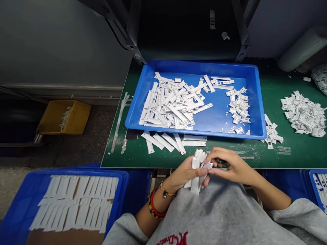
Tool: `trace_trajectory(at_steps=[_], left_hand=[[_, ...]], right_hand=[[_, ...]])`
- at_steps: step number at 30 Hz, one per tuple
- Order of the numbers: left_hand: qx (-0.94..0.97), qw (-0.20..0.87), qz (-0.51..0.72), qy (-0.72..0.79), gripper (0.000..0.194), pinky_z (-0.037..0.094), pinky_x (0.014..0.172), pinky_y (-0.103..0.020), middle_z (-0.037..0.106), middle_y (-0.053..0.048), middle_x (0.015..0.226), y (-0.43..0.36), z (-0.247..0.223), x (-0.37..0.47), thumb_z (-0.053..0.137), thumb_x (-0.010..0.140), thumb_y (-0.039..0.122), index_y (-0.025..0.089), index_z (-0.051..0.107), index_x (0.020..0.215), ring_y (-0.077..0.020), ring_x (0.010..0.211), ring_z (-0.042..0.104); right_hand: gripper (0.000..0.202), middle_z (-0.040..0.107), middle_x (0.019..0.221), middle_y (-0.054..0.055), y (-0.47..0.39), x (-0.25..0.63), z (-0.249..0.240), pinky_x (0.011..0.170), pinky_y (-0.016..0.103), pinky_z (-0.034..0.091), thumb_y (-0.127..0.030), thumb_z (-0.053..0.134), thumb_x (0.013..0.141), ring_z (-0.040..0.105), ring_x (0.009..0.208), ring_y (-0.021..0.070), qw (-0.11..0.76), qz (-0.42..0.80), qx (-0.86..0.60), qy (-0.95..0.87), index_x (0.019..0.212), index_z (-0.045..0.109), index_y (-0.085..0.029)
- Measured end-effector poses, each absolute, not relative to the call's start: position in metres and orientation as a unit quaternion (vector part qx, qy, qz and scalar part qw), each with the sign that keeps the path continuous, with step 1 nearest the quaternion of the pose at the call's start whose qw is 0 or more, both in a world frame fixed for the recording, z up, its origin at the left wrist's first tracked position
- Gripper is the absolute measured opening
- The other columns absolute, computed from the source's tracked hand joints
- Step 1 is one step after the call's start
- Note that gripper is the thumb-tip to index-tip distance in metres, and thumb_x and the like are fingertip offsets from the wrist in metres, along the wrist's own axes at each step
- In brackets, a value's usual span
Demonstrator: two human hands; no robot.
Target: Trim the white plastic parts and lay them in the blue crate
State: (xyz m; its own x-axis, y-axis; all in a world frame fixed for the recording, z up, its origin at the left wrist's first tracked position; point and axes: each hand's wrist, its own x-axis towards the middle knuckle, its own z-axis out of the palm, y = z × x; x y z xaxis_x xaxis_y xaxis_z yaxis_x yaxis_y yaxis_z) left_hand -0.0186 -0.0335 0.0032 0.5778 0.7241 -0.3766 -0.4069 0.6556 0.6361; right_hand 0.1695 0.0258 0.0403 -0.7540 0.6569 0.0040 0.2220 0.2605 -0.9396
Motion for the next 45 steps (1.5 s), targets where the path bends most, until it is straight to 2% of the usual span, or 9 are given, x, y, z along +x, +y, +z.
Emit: trace_trajectory(at_steps=[4,6,9,13,16,20,25,40,45], left_hand=[[0.233,0.801,0.397,0.384,0.043,0.054,0.056,-0.026,0.067,-0.005,0.070,-0.032,0.007,-0.014,0.074,0.074,0.048,0.013,0.057,0.092,-0.0155,0.060,0.065],[0.243,0.759,0.421,0.433,0.043,0.056,0.060,-0.028,0.068,-0.005,0.076,-0.031,0.010,-0.014,0.079,0.068,0.045,0.013,0.058,0.090,-0.0179,0.066,0.067],[0.284,0.722,0.400,0.488,0.041,0.056,0.061,-0.028,0.070,-0.005,0.072,-0.032,0.015,-0.016,0.081,0.065,0.041,0.013,0.061,0.086,-0.0179,0.063,0.068],[0.294,0.743,0.384,0.463,0.041,0.052,0.050,-0.024,0.070,-0.007,0.064,-0.035,0.016,-0.022,0.072,0.074,0.049,0.010,0.065,0.083,-0.0158,0.053,0.065],[0.269,0.764,0.395,0.433,0.044,0.049,0.045,-0.023,0.071,-0.009,0.066,-0.037,0.017,-0.026,0.075,0.070,0.050,0.009,0.064,0.081,-0.0149,0.049,0.063],[0.260,0.775,0.404,0.409,0.043,0.047,0.042,-0.021,0.070,-0.007,0.060,-0.037,0.022,-0.027,0.078,0.067,0.049,0.010,0.063,0.078,-0.0138,0.045,0.061],[0.273,0.785,0.413,0.373,0.041,0.045,0.040,-0.021,0.067,-0.006,0.055,-0.040,0.021,-0.028,0.076,0.070,0.049,0.010,0.063,0.076,-0.0133,0.042,0.059],[0.221,0.820,0.419,0.321,0.042,0.044,0.035,-0.018,0.067,-0.005,0.060,-0.040,0.010,-0.018,0.078,0.068,0.045,0.011,0.058,0.080,-0.0113,0.039,0.057],[0.205,0.803,0.408,0.384,0.045,0.045,0.039,-0.020,0.068,-0.006,0.062,-0.046,0.007,-0.012,0.080,0.065,0.048,0.011,0.060,0.081,-0.0119,0.042,0.058]], right_hand=[[0.018,0.055,0.072,-0.001,0.024,0.165,0.034,0.053,0.021,0.038,-0.038,0.064,0.087,0.049,0.061,0.0111,0.259,0.514,-0.341,-0.743,0.091,0.063,-0.021],[0.019,0.054,0.069,-0.001,0.023,0.164,0.032,0.052,0.021,0.038,-0.039,0.065,0.086,0.048,0.059,0.0110,0.266,0.490,-0.395,-0.730,0.089,0.063,-0.020],[0.020,0.053,0.069,-0.002,0.025,0.164,0.033,0.052,0.021,0.038,-0.039,0.063,0.087,0.049,0.060,0.0117,0.249,0.482,-0.417,-0.729,0.092,0.062,-0.020],[0.016,0.054,0.077,0.000,0.033,0.169,0.041,0.058,0.023,0.039,-0.036,0.052,0.093,0.049,0.065,0.0126,0.215,0.489,-0.371,-0.760,0.094,0.056,-0.021],[0.018,0.051,0.074,-0.001,0.040,0.172,0.047,0.059,0.023,0.037,-0.031,0.041,0.097,0.045,0.064,0.0124,0.176,0.477,-0.322,-0.799,0.084,0.049,-0.021],[0.019,0.049,0.074,-0.001,0.047,0.167,0.055,0.060,0.024,0.035,-0.028,0.035,0.097,0.043,0.064,0.0127,0.122,0.458,-0.250,-0.845,0.082,0.044,-0.021],[0.023,0.047,0.072,0.000,0.053,0.163,0.063,0.059,0.025,0.034,-0.029,0.032,0.097,0.042,0.064,0.0132,0.082,0.451,-0.195,-0.867,0.078,0.041,-0.021],[0.027,0.044,0.067,-0.002,0.053,0.166,0.060,0.059,0.025,0.031,-0.030,0.029,0.097,0.041,0.061,0.0128,0.072,0.451,-0.170,-0.873,0.074,0.039,-0.021],[0.024,0.045,0.064,-0.002,0.043,0.172,0.045,0.056,0.026,0.027,-0.022,0.033,0.093,0.039,0.057,0.0120,0.067,0.433,-0.218,-0.872,0.071,0.040,-0.021]])
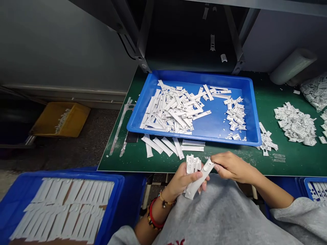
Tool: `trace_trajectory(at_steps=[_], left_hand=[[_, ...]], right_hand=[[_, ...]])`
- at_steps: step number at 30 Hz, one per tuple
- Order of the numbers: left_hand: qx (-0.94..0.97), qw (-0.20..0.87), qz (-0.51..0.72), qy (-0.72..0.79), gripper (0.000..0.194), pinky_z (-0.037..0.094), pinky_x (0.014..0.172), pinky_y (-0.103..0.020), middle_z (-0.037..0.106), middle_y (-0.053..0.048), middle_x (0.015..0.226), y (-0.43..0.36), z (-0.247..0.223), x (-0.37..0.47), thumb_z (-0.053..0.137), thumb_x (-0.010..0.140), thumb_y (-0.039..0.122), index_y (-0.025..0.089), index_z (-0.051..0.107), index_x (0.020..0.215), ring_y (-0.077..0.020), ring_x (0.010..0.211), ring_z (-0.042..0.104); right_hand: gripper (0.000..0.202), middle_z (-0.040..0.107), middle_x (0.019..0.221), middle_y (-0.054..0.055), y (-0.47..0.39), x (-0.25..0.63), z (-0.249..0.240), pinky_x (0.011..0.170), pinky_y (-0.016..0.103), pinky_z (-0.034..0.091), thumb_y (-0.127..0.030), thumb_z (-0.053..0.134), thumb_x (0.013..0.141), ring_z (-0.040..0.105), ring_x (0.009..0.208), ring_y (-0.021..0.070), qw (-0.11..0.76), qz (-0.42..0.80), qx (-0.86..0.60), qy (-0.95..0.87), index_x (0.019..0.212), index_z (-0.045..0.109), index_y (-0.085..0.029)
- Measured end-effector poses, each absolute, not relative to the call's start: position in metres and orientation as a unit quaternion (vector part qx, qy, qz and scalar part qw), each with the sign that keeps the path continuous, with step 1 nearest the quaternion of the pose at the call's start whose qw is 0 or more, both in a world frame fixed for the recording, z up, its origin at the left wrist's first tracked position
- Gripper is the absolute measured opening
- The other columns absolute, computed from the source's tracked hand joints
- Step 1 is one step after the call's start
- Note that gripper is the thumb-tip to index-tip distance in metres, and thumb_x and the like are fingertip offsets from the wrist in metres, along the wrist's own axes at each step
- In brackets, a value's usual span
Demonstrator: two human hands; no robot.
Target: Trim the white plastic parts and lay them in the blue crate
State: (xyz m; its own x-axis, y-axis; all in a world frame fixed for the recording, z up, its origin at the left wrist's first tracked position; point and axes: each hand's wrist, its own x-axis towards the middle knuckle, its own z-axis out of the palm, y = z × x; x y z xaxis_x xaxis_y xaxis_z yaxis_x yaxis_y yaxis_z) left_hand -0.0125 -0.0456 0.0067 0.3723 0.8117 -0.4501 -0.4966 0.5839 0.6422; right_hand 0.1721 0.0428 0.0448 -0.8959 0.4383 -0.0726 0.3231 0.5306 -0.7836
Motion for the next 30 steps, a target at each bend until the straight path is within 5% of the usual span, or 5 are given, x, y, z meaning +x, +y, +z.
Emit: trace_trajectory(at_steps=[5,10,13,20,30], left_hand=[[0.228,0.654,0.434,0.576,0.044,0.049,0.050,-0.025,0.071,-0.009,0.071,-0.046,-0.007,-0.031,0.068,0.075,0.052,0.010,0.065,0.087,-0.0141,0.052,0.061],[0.516,0.393,0.310,0.696,0.019,0.052,0.077,-0.034,0.071,-0.011,0.097,-0.029,-0.019,-0.054,0.058,0.084,0.029,0.015,0.067,0.094,-0.0236,0.085,0.066],[0.626,0.332,0.273,0.650,0.031,0.049,0.087,-0.035,0.064,-0.010,0.120,-0.016,-0.016,-0.053,0.049,0.082,0.013,0.018,0.064,0.110,-0.0251,0.105,0.062],[0.482,0.509,0.340,0.627,0.021,0.049,0.076,-0.029,0.064,-0.004,0.084,-0.018,0.004,-0.032,0.057,0.085,0.033,0.017,0.063,0.097,-0.0190,0.082,0.061],[0.418,0.653,0.364,0.515,0.027,0.043,0.064,-0.024,0.057,0.000,0.074,-0.039,0.006,-0.022,0.058,0.085,0.042,0.016,0.059,0.094,-0.0120,0.066,0.050]], right_hand=[[0.021,0.048,0.066,-0.002,0.022,0.175,0.020,0.056,0.025,0.027,-0.019,0.040,0.090,0.041,0.059,0.0124,0.007,0.427,-0.262,-0.865,0.070,0.043,-0.021],[0.017,0.051,0.073,-0.001,0.009,0.181,0.005,0.061,0.025,0.034,-0.022,0.040,0.094,0.047,0.065,0.0139,-0.004,0.473,-0.350,-0.809,0.077,0.044,-0.021],[0.016,0.052,0.076,-0.001,0.010,0.184,-0.001,0.064,0.027,0.037,-0.025,0.037,0.095,0.049,0.069,0.0153,0.011,0.471,-0.383,-0.794,0.081,0.043,-0.022],[0.020,0.055,0.081,0.002,0.013,0.185,0.002,0.065,0.029,0.041,-0.030,0.026,0.100,0.053,0.070,0.0169,0.076,0.478,-0.445,-0.753,0.089,0.041,-0.023],[0.022,0.053,0.074,-0.001,0.014,0.150,0.020,0.059,0.024,0.041,-0.038,0.056,0.091,0.049,0.064,0.0130,0.224,0.511,-0.394,-0.730,0.105,0.057,-0.022]])
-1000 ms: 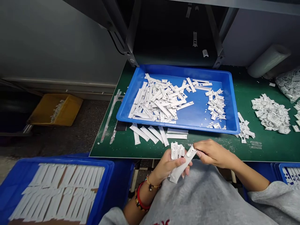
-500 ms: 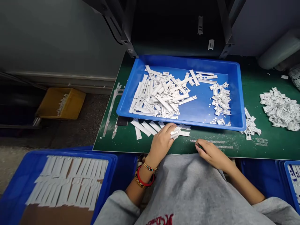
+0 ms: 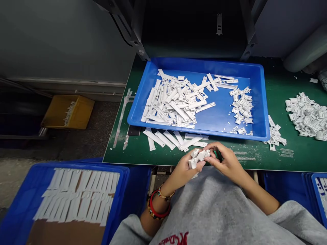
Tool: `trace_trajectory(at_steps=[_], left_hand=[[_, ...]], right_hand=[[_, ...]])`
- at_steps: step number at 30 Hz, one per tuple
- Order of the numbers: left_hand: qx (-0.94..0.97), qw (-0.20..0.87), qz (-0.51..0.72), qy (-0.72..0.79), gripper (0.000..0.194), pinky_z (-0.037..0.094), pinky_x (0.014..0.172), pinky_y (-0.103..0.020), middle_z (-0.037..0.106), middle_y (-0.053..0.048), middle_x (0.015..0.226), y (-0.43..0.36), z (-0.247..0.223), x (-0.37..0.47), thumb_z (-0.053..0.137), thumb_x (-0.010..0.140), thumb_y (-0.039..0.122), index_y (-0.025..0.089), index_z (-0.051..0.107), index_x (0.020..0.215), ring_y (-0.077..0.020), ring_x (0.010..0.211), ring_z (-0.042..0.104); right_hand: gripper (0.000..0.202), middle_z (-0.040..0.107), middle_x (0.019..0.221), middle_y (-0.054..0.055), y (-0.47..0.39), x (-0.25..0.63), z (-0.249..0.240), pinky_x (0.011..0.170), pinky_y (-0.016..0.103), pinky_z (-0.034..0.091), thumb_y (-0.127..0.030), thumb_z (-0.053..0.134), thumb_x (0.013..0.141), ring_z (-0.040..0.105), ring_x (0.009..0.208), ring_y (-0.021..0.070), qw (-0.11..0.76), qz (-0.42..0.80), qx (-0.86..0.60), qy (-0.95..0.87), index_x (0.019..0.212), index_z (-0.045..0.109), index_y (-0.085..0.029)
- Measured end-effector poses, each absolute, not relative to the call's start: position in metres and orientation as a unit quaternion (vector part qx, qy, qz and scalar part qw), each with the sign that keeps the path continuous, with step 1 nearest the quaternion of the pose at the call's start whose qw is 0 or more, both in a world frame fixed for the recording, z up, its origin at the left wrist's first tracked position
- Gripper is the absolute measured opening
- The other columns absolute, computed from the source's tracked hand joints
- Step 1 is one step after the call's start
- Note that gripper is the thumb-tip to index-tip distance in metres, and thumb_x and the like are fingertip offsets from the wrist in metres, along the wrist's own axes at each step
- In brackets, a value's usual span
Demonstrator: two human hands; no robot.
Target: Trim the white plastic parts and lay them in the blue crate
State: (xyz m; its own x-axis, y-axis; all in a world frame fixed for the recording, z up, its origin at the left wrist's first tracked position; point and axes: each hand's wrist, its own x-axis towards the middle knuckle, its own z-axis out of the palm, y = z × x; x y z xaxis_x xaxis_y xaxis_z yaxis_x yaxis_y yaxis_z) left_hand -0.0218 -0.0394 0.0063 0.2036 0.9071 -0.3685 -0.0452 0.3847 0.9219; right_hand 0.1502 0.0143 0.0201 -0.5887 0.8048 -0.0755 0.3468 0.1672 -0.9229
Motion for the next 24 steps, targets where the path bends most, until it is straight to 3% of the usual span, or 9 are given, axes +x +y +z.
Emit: trace_trajectory(at_steps=[3,6,9,12,17,24], left_hand=[[0.419,0.643,0.373,0.521,0.028,0.043,0.061,-0.025,0.056,0.001,0.069,-0.038,0.010,-0.024,0.063,0.081,0.043,0.016,0.060,0.085,-0.0119,0.061,0.050],[0.436,0.615,0.401,0.521,0.031,0.044,0.060,-0.027,0.059,-0.002,0.076,-0.037,0.014,-0.026,0.068,0.077,0.043,0.016,0.064,0.090,-0.0126,0.060,0.053],[0.467,0.591,0.399,0.523,0.030,0.047,0.066,-0.030,0.062,-0.005,0.078,-0.036,0.016,-0.028,0.068,0.078,0.042,0.015,0.068,0.091,-0.0161,0.068,0.056],[0.486,0.585,0.387,0.522,0.031,0.049,0.074,-0.033,0.066,-0.007,0.086,-0.035,0.016,-0.029,0.067,0.078,0.042,0.016,0.070,0.096,-0.0192,0.076,0.058],[0.495,0.584,0.381,0.519,0.032,0.049,0.079,-0.034,0.068,-0.008,0.093,-0.035,0.015,-0.030,0.066,0.080,0.041,0.017,0.071,0.100,-0.0208,0.081,0.060],[0.507,0.601,0.366,0.499,0.029,0.049,0.079,-0.032,0.068,-0.008,0.093,-0.040,0.010,-0.029,0.067,0.080,0.038,0.017,0.070,0.100,-0.0196,0.080,0.060]], right_hand=[[0.023,0.052,0.075,-0.001,0.015,0.157,0.024,0.058,0.024,0.042,-0.038,0.056,0.091,0.048,0.061,0.0127,0.242,0.499,-0.386,-0.737,0.108,0.058,-0.023],[0.028,0.055,0.087,0.003,0.016,0.167,0.035,0.068,0.029,0.046,-0.031,0.043,0.097,0.053,0.073,0.0163,0.241,0.467,-0.352,-0.774,0.120,0.055,-0.023],[0.037,0.056,0.098,0.007,0.017,0.176,0.045,0.075,0.033,0.048,-0.022,0.030,0.098,0.056,0.085,0.0191,0.202,0.441,-0.342,-0.805,0.128,0.053,-0.025],[0.036,0.058,0.102,0.008,0.016,0.179,0.049,0.078,0.034,0.051,-0.022,0.034,0.098,0.058,0.089,0.0200,0.157,0.442,-0.352,-0.810,0.132,0.047,-0.026],[0.017,0.061,0.102,0.008,0.012,0.179,0.044,0.082,0.035,0.051,-0.026,0.039,0.099,0.060,0.095,0.0211,0.167,0.478,-0.353,-0.787,0.111,0.050,-0.024],[0.012,0.062,0.102,0.005,0.022,0.189,0.044,0.083,0.031,0.049,-0.026,0.044,0.098,0.060,0.096,0.0174,0.135,0.548,-0.299,-0.769,0.108,0.052,-0.024]])
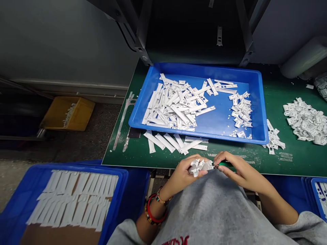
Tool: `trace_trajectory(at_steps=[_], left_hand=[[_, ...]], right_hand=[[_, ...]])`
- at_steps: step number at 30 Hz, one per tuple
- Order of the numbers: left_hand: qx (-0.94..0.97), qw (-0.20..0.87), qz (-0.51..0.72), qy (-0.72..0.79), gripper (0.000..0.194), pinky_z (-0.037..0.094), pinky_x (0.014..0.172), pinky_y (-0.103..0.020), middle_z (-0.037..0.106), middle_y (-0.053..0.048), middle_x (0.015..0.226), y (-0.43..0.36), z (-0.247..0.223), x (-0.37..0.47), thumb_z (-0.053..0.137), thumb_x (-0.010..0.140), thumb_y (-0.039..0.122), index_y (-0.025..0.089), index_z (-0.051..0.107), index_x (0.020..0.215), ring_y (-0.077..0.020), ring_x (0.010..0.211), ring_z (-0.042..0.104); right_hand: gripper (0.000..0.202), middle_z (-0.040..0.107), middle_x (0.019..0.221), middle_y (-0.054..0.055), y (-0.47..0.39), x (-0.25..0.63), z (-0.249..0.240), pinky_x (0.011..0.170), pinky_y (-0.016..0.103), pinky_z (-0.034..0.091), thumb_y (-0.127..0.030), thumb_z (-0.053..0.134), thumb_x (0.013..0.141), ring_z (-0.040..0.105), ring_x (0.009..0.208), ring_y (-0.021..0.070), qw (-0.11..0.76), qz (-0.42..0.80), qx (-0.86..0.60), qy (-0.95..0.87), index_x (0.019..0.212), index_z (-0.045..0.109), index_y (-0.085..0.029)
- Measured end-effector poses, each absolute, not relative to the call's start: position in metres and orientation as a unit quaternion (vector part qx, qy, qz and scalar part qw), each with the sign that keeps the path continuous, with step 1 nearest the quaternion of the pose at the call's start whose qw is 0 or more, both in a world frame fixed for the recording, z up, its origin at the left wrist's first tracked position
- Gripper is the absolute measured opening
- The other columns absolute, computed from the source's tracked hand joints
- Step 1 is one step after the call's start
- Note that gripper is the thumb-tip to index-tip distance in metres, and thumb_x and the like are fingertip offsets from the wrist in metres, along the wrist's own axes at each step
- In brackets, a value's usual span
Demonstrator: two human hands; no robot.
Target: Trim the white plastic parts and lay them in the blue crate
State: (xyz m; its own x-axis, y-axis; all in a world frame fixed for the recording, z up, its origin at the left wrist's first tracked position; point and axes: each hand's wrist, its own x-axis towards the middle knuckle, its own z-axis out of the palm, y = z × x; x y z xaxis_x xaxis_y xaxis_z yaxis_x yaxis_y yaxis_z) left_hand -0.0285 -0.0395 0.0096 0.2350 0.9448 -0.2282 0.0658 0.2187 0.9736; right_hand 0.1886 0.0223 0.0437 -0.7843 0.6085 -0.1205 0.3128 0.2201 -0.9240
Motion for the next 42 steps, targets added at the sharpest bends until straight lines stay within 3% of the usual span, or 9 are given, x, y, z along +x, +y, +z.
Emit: trace_trajectory(at_steps=[7,14,17,20,25,31,42], left_hand=[[0.517,0.585,0.395,0.484,0.027,0.048,0.075,-0.030,0.067,-0.007,0.089,-0.043,0.005,-0.026,0.069,0.080,0.037,0.017,0.072,0.098,-0.0184,0.078,0.060],[0.529,0.585,0.412,0.457,0.035,0.049,0.074,-0.031,0.068,-0.008,0.087,-0.043,0.008,-0.021,0.066,0.081,0.046,0.015,0.072,0.096,-0.0183,0.077,0.060],[0.533,0.579,0.422,0.450,0.036,0.049,0.074,-0.032,0.068,-0.009,0.088,-0.041,0.008,-0.020,0.065,0.082,0.046,0.014,0.072,0.097,-0.0183,0.077,0.060],[0.544,0.570,0.430,0.441,0.034,0.049,0.073,-0.031,0.068,-0.009,0.087,-0.040,0.008,-0.021,0.066,0.082,0.044,0.014,0.072,0.097,-0.0181,0.077,0.060],[0.566,0.554,0.428,0.436,0.035,0.050,0.070,-0.029,0.068,-0.009,0.086,-0.039,0.010,-0.024,0.064,0.084,0.044,0.014,0.072,0.100,-0.0178,0.077,0.061],[0.583,0.522,0.430,0.451,0.028,0.052,0.071,-0.029,0.070,-0.010,0.091,-0.042,0.010,-0.024,0.065,0.085,0.035,0.015,0.072,0.103,-0.0180,0.079,0.063],[0.585,0.489,0.439,0.475,0.027,0.054,0.074,-0.030,0.071,-0.010,0.095,-0.045,0.009,-0.024,0.064,0.085,0.030,0.017,0.071,0.107,-0.0177,0.082,0.064]], right_hand=[[0.010,0.063,0.100,0.006,0.019,0.188,0.046,0.081,0.032,0.051,-0.029,0.049,0.096,0.061,0.096,0.0189,0.163,0.521,-0.309,-0.779,0.101,0.056,-0.024],[0.013,0.064,0.097,0.008,0.005,0.185,0.041,0.081,0.036,0.049,-0.021,0.048,0.094,0.061,0.093,0.0221,0.280,0.328,-0.417,-0.800,0.104,0.056,-0.023],[0.020,0.063,0.087,0.005,0.004,0.186,0.049,0.068,0.029,0.047,-0.016,0.038,0.096,0.060,0.077,0.0174,0.257,0.351,-0.393,-0.810,0.104,0.055,-0.021],[0.021,0.057,0.072,0.001,0.005,0.183,0.056,0.057,0.026,0.037,-0.014,0.032,0.094,0.052,0.062,0.0139,0.194,0.354,-0.341,-0.849,0.087,0.052,-0.020],[0.023,0.052,0.064,-0.001,0.008,0.173,0.058,0.052,0.024,0.027,-0.028,0.040,0.094,0.045,0.054,0.0118,0.119,0.311,-0.311,-0.890,0.073,0.046,-0.020],[0.026,0.050,0.057,-0.004,0.014,0.171,0.053,0.050,0.023,0.024,-0.026,0.039,0.095,0.041,0.048,0.0101,0.085,0.324,-0.297,-0.894,0.070,0.044,-0.021],[0.030,0.049,0.058,-0.003,0.011,0.170,0.047,0.051,0.023,0.026,-0.026,0.034,0.098,0.041,0.048,0.0097,0.130,0.276,-0.293,-0.906,0.070,0.042,-0.021]])
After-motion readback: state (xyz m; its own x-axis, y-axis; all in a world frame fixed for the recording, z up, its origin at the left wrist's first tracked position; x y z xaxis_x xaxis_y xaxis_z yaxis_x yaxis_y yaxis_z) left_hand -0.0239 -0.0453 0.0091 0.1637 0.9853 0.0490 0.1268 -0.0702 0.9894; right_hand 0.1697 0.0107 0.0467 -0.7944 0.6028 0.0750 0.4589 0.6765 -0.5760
